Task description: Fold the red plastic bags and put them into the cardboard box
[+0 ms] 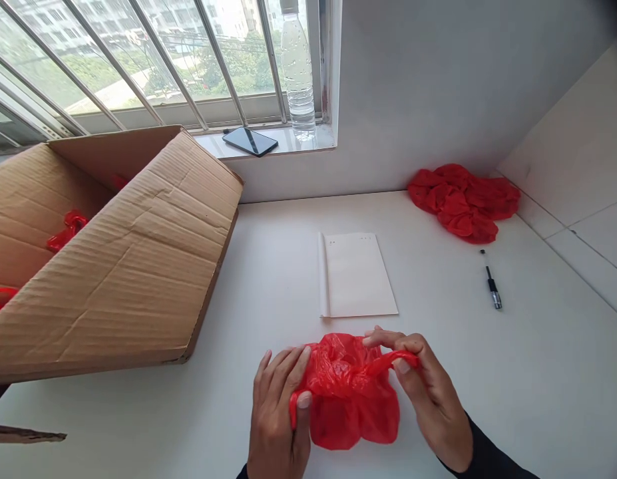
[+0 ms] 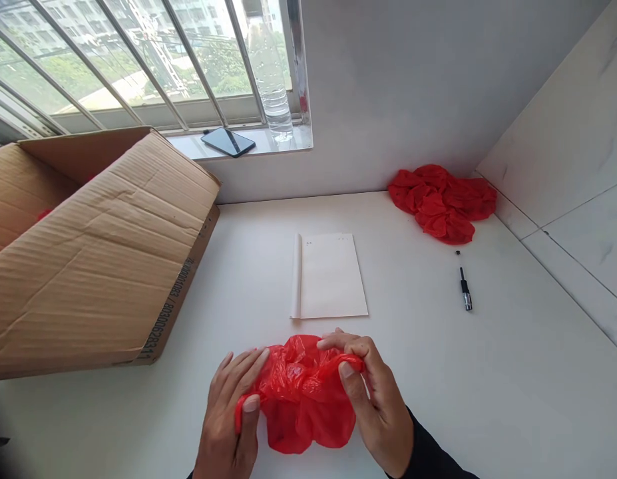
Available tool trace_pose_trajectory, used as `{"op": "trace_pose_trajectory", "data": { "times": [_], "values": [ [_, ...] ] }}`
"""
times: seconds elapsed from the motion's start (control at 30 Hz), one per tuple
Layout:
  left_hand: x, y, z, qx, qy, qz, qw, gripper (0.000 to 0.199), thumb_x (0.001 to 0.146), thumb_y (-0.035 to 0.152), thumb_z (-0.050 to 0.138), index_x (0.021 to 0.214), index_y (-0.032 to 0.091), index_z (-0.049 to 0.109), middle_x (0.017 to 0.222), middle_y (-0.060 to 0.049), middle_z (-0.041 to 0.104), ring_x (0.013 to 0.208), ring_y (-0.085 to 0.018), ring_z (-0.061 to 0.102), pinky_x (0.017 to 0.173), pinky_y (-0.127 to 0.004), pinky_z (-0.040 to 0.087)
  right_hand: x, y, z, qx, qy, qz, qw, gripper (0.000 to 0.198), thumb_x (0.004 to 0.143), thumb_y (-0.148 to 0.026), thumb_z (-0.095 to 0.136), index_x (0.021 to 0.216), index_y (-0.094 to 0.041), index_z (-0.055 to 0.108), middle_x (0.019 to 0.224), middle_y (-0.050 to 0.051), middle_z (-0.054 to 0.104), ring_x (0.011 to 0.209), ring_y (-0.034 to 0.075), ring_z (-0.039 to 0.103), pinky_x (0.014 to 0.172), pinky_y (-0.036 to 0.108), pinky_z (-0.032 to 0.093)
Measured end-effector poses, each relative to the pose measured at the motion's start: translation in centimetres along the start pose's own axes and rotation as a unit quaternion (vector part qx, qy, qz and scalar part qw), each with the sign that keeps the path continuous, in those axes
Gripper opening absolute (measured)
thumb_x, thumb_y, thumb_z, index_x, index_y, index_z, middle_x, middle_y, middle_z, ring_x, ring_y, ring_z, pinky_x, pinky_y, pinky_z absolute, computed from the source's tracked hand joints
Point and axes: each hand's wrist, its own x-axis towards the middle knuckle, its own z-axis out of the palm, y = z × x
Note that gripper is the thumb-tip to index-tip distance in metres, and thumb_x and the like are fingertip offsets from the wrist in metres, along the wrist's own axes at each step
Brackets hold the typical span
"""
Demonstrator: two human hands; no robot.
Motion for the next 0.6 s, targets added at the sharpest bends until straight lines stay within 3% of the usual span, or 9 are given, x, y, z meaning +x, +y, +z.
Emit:
{"op": "trace_pose_trajectory", "data": {
  "times": [0.13,0.23,0.37,0.47,0.6],
  "values": [
    [-0.8,-0.8,-0.8,-0.007,0.081,-0.038,0.996,0.029,0.094,0.006,0.041,0.112,0.020,0.059,0.104,-0.009,0.066,0.103,-0.025,0.056,0.098,-0.050,0.039,0.4,-1.0,-0.5,0.192,0.041,0.092,0.976,0.021,0.104,-0.041,0.038,0.102,-0.028,0.053,0.111,0.008,0.069,0.121,0.029,0.057,0.101,0.050,0.048],
    [-1.8,-1.5,-1.0,0.031,0.092,-0.039,0.995,0.029,0.093,0.007,0.044,0.113,0.020,0.060,0.104,-0.010,0.067,0.100,-0.026,0.057,0.096,-0.051,0.039,0.7,-1.2,-0.4,0.256,0.060,0.131,0.956,0.019,0.102,-0.044,0.044,0.097,-0.028,0.053,0.089,0.004,0.070,0.108,0.027,0.064,0.100,0.048,0.049],
    [-2.8,-2.9,-1.9,0.091,0.073,-0.076,0.990,0.034,0.096,0.015,0.045,0.125,0.023,0.061,0.110,-0.010,0.068,0.102,-0.027,0.057,0.097,-0.051,0.037,1.0,-0.7,-0.5,0.250,0.066,0.134,0.957,0.021,0.101,-0.046,0.048,0.096,-0.027,0.056,0.083,0.002,0.068,0.100,0.026,0.066,0.098,0.046,0.052],
    [-3.3,-3.2,-2.5,0.038,0.054,-0.105,0.992,0.038,0.100,0.020,0.040,0.132,0.028,0.059,0.124,-0.008,0.064,0.116,-0.027,0.055,0.096,-0.046,0.043,0.9,-0.1,-1.0,0.216,0.063,0.146,0.963,0.026,0.097,-0.052,0.052,0.094,-0.026,0.058,0.087,0.004,0.069,0.102,0.027,0.066,0.096,0.045,0.054],
    [-4.1,-1.4,-1.1,0.004,0.066,-0.007,0.998,0.048,0.103,0.048,0.026,0.139,0.032,0.053,0.141,-0.007,0.057,0.136,-0.029,0.045,0.107,-0.051,0.044,0.6,0.7,-0.9,0.155,0.118,0.199,0.960,0.032,0.088,-0.060,0.061,0.092,-0.028,0.058,0.095,0.006,0.072,0.101,0.031,0.068,0.091,0.046,0.059]
  ]
}}
